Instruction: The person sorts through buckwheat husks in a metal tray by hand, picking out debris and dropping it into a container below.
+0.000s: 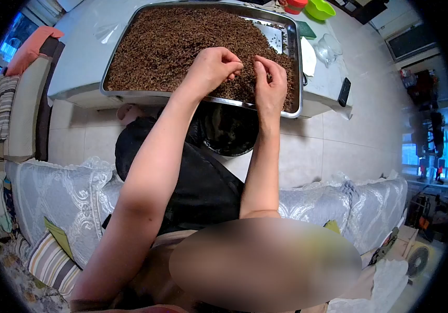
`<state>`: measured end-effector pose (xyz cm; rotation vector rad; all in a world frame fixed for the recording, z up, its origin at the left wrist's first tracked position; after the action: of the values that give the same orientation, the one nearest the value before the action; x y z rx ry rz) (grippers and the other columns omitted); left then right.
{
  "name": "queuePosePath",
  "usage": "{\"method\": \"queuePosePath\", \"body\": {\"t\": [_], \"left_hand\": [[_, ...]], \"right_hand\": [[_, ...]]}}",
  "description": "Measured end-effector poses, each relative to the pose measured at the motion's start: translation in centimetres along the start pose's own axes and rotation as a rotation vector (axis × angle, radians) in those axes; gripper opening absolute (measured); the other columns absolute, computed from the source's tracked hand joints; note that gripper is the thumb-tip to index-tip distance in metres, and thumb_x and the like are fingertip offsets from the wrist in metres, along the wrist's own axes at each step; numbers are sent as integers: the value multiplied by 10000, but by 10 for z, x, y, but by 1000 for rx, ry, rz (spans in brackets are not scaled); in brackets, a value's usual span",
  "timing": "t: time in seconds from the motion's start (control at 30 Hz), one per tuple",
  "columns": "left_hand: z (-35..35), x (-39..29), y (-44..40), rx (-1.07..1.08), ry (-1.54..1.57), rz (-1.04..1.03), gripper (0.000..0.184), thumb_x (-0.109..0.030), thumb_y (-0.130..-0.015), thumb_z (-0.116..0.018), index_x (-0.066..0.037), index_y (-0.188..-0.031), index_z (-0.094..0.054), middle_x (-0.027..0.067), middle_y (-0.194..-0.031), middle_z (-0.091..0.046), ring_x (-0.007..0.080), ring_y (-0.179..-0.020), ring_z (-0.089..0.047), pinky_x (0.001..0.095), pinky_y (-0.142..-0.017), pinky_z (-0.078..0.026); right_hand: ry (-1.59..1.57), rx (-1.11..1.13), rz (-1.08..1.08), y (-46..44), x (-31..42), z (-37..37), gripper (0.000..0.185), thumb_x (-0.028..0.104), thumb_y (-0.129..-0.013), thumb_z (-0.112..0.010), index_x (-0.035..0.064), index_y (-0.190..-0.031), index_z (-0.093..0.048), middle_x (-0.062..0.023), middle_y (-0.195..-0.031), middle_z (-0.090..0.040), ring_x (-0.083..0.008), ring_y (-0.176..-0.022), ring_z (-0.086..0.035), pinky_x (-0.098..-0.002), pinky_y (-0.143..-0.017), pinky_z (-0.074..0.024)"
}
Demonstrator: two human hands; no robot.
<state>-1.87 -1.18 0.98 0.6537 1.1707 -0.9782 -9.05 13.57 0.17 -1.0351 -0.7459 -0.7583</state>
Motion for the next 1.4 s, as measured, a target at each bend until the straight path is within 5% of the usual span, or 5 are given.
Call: {"method": "queuePosePath", "body": {"t": [0.3,0.47,0.6,1.07,1.4], "left_hand": [[6,-15,7,-127,-470,-543,130,-160,-776,-708,-45,-835,-710,155,-813,-674,321,-790,-665,414,-713,-535],[0,-18,4,-44,-353,-457,179,-244,-723,-691,-72,-751,-730,184,-782,-663,351,-777,-664,432,-702,-531],[-10,-15,6,-168,-296,-466,127,-165,-684,-700,-45,-728,-709,178,-761,-667,352,-756,-664,433,-700,-531],[-29,5,-4,117,793,121,180,-79,-786,-734,73,-739,-650,120,-665,-673,159,-524,-637,276,-465,-524],[-23,5,-8,-104,218,-103,136,-85,-737,-712,11,-678,-635,111,-650,-665,175,-530,-649,306,-511,-522]], "right_hand": [[-289,234,-347,5,-5,-11,188,209,-910,-691,46,-1003,-712,-8,-934,-678,-70,-779,-597,-232,-714,-498],[-619,313,-509,7,-22,-1,271,201,-963,-600,11,-1156,-606,-65,-1088,-663,-156,-982,-645,-297,-872,-525],[-691,310,-505,3,-35,-9,268,238,-970,-611,13,-1114,-613,-24,-903,-665,-75,-773,-619,-204,-636,-467],[-1219,100,-745,12,-14,-26,136,208,-979,-595,88,-919,-617,15,-757,-593,-44,-595,-462,-177,-521,-381],[-847,66,-659,8,-9,-11,222,293,-960,-625,72,-959,-614,17,-820,-608,-41,-691,-512,-196,-567,-382]]}}
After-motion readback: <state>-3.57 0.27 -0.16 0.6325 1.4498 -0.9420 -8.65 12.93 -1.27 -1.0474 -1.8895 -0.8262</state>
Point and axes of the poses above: each hand's wrist, its own y-axis away from the middle knuckle, its own z-axis out of the back of the hand, x = y × z, the point moved 4 cm from there along -y, towards the middle knuckle
